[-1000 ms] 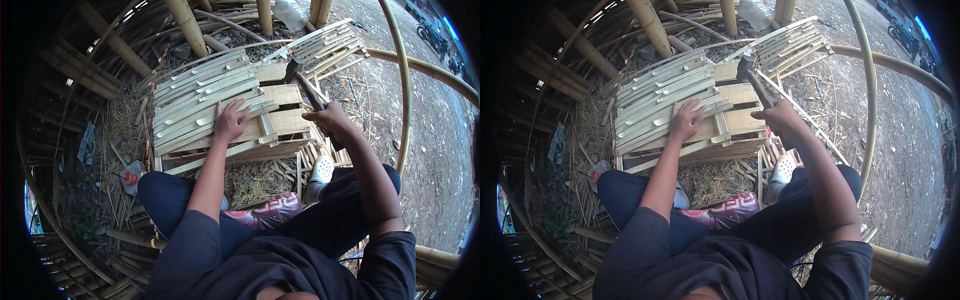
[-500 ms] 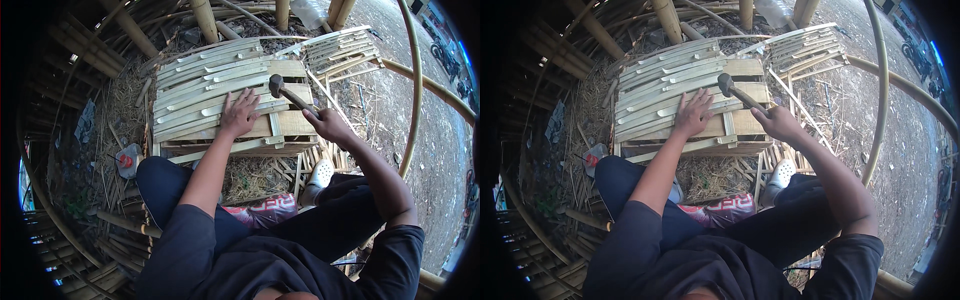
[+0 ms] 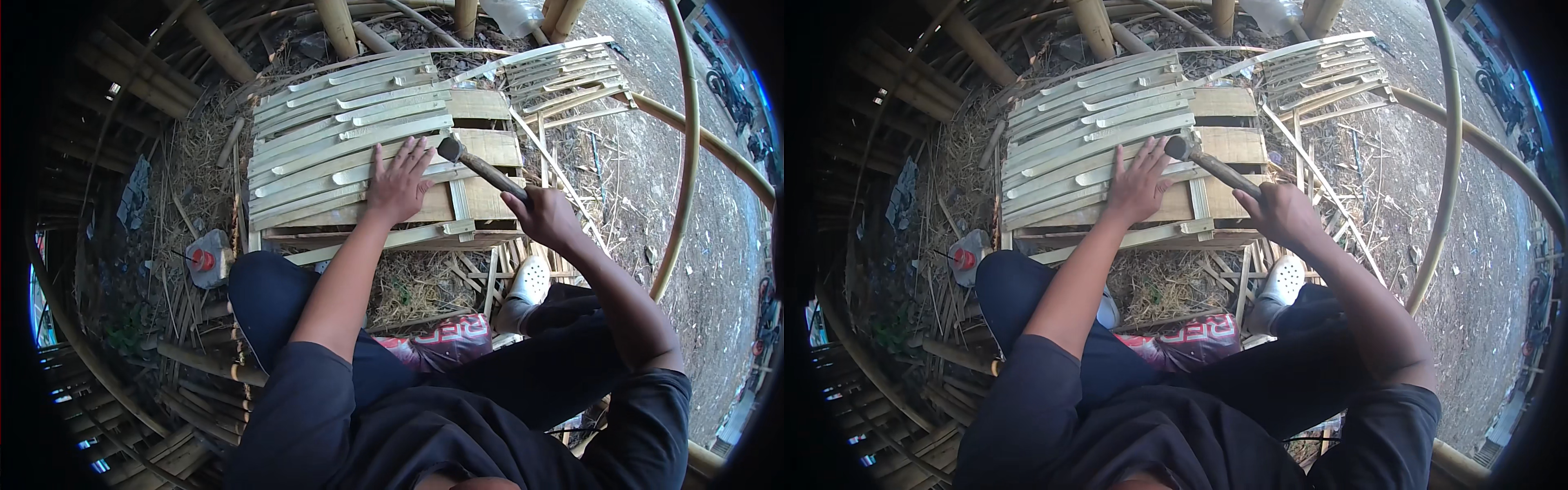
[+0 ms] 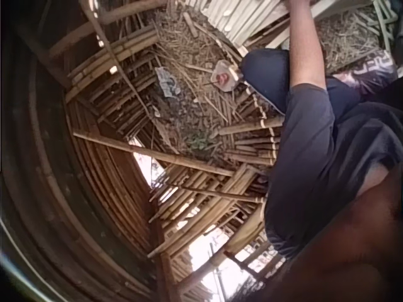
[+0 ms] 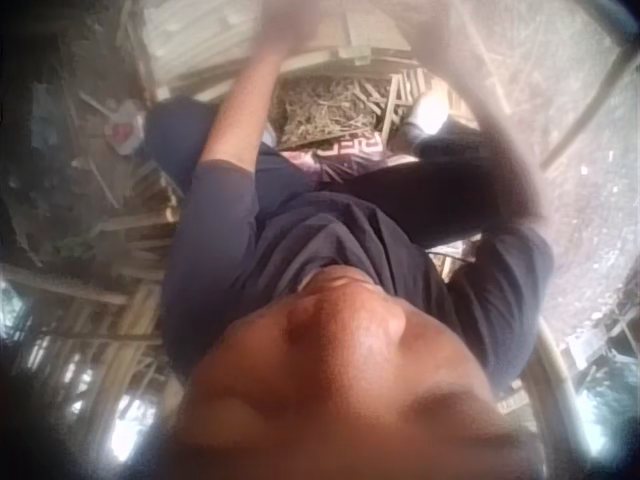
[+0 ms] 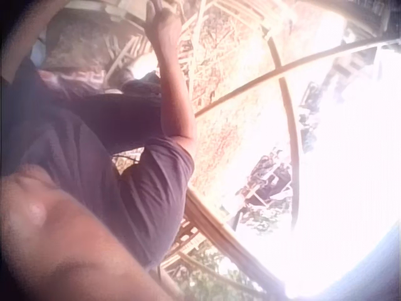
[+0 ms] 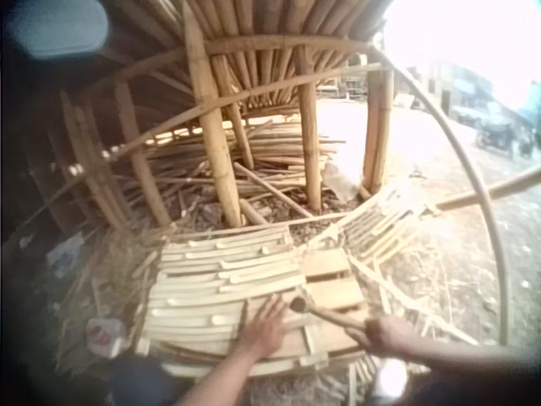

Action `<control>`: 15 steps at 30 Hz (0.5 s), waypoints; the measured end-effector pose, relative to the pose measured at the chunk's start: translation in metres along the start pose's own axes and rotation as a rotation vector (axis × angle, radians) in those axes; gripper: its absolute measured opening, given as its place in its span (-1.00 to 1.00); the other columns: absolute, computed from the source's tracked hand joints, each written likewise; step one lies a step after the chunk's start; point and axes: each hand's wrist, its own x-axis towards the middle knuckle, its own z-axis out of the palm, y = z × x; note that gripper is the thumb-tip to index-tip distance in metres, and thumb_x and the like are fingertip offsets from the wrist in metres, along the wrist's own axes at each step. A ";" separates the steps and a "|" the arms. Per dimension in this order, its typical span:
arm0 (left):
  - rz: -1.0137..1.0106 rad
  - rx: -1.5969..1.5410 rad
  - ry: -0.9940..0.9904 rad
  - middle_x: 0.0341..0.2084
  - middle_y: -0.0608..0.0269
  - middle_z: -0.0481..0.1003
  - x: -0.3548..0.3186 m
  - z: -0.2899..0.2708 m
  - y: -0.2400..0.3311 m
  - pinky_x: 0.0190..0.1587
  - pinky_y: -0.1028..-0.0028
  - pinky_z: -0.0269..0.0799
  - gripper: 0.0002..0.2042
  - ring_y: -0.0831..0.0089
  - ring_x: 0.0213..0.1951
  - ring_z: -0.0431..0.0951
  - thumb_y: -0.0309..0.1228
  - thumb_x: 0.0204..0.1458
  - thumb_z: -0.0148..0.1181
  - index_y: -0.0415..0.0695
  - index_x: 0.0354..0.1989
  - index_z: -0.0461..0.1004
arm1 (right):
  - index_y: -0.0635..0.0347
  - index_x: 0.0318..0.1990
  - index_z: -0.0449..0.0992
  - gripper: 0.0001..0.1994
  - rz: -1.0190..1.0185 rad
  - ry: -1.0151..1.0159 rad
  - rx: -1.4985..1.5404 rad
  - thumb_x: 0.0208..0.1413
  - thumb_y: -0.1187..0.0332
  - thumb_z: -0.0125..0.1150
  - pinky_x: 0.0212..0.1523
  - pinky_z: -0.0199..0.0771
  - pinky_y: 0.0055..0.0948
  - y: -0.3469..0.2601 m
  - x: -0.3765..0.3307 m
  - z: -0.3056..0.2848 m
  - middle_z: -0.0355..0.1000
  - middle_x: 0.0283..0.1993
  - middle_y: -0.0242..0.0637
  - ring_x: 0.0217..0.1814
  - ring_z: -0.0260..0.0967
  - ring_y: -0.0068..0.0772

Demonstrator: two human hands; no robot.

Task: The person constructs a bamboo panel by hammering wooden slats onto a wooden frame and then securing them with nails.

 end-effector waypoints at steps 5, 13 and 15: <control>-0.005 -0.016 0.018 0.56 0.46 -0.03 0.000 0.004 0.002 0.49 -0.29 -0.38 -0.41 0.44 0.56 -0.09 0.04 0.36 -0.24 0.23 0.54 0.02 | 0.32 -0.44 0.57 -0.36 -0.005 -0.024 -0.036 0.31 -0.19 0.06 -0.34 0.52 0.03 0.016 0.000 0.008 0.49 -0.54 0.08 -0.43 0.54 0.19; 0.000 -0.030 0.013 0.56 0.44 -0.03 -0.001 0.002 0.001 0.50 -0.26 -0.35 -0.42 0.44 0.55 -0.07 0.01 0.36 -0.22 0.19 0.53 0.03 | 0.31 -0.43 0.55 -0.42 -0.010 0.050 0.141 0.29 -0.14 0.14 -0.31 0.51 0.05 0.001 -0.009 -0.001 0.49 -0.53 0.10 -0.41 0.53 0.21; 0.001 -0.025 0.020 0.56 0.43 -0.02 0.000 0.002 0.003 0.50 -0.26 -0.34 -0.42 0.44 0.55 -0.06 -0.01 0.36 -0.21 0.18 0.53 0.05 | 0.31 -0.44 0.55 -0.43 -0.044 0.078 0.151 0.27 -0.13 0.17 -0.35 0.50 0.04 0.010 -0.007 0.011 0.47 -0.57 0.07 -0.46 0.52 0.19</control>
